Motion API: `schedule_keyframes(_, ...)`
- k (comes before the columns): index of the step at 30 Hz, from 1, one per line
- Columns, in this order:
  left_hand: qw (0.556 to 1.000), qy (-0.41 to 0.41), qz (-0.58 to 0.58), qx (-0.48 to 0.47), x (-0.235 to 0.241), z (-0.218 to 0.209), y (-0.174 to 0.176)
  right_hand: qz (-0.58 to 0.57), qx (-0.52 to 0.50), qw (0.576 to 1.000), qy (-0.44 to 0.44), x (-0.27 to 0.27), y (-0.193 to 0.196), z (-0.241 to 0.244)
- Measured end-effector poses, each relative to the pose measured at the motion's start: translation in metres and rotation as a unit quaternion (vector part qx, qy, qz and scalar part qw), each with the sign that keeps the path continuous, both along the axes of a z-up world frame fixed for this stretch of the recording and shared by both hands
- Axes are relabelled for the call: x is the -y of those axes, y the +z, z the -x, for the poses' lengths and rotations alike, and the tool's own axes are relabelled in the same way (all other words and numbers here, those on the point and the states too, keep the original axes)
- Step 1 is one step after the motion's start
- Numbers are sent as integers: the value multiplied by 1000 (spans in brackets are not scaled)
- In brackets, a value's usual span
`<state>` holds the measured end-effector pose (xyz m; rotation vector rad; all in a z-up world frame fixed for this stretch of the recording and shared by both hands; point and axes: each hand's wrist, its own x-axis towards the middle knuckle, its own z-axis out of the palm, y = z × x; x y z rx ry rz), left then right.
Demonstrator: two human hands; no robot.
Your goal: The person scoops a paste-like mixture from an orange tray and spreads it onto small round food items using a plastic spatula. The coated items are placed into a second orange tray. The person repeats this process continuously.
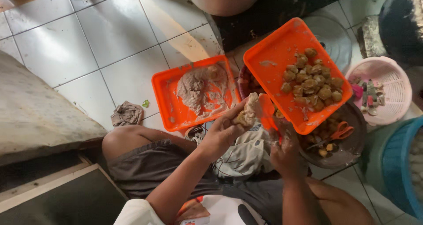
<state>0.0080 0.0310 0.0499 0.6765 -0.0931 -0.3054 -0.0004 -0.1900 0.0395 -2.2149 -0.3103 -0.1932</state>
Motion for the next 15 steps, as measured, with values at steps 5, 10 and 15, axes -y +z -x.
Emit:
schedule_keyframes(5,998,1,-64,-17,-7,-6,13,-23,46,998,28,-10,18,-4)
schedule_keyframes(10,993,40,-97,-56,5,-10,-11,85,50,995,18,9,23,3)
schedule_keyframes(15,994,97,-49,6,-2,-26,-39,75,32,997,-6,39,-2,3)
